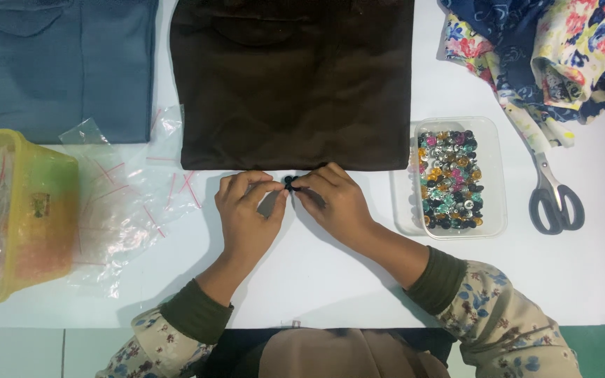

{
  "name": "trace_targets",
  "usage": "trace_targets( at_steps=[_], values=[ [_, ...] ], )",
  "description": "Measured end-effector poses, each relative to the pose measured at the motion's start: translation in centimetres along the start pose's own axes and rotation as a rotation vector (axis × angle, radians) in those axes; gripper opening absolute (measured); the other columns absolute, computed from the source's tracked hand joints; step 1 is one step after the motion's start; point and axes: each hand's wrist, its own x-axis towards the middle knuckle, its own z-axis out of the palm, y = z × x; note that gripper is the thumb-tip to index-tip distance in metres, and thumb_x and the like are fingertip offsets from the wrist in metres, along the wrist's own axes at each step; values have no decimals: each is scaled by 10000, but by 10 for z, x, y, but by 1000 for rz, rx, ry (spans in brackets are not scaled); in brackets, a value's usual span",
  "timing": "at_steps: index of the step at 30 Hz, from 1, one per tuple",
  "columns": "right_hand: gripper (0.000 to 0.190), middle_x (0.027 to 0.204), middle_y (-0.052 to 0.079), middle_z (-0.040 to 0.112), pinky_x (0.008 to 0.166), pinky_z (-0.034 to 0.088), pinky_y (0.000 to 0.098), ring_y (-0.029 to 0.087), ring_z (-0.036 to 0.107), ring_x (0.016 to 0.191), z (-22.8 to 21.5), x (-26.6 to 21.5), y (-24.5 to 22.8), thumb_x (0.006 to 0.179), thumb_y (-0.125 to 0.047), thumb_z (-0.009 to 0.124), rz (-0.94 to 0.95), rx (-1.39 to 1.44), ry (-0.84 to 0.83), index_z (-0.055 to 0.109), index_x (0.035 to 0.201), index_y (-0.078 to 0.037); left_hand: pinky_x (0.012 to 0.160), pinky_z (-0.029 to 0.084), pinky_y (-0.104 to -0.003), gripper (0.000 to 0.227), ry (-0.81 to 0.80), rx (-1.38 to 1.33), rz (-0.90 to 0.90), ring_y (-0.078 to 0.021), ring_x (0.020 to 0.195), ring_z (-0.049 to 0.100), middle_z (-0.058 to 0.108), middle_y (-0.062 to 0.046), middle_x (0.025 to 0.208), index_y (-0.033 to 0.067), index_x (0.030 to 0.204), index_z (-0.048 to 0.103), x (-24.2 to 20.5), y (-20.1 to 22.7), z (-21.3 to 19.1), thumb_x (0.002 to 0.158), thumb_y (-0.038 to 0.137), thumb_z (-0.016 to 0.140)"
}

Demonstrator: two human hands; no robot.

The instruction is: Sorting and placing small black buttons into plastic bags

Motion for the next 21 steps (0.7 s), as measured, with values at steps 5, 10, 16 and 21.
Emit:
trace_targets(
  at_steps=[5,10,16,21],
  values=[
    [186,832,75,704,722,578,345,261,681,813,-2,-3,-3,815,25,801,-1,1,12,751,962,-77,875,415,-424,95,17,0,10,-217,1027,585,594,66,981,192,875,745,1,3,-2,841,155,827],
    [173,843,94,702,711,581,367,279,682,787,-22,-2,-18,823,18,789,-46,-8,28,753,972,-61,880,384,-393,160,90,-26,164,-204,1007,586,598,70,1007,195,928,733,5,21,-8,825,103,815],
    [137,860,82,701,703,573,393,303,667,767,-72,6,-24,854,-13,783,-116,-51,183,777,968,-89,882,365,-411,162,81,-25,393,-234,971,585,644,28,1048,183,1003,731,14,51,3,851,156,780],
    [225,895,86,714,708,570,393,290,671,800,-131,7,10,815,45,838,-57,-271,244,796,985,-96,872,405,-433,110,22,-94,536,-240,930,608,651,35,953,220,1014,725,41,92,26,905,211,713]
  ],
)
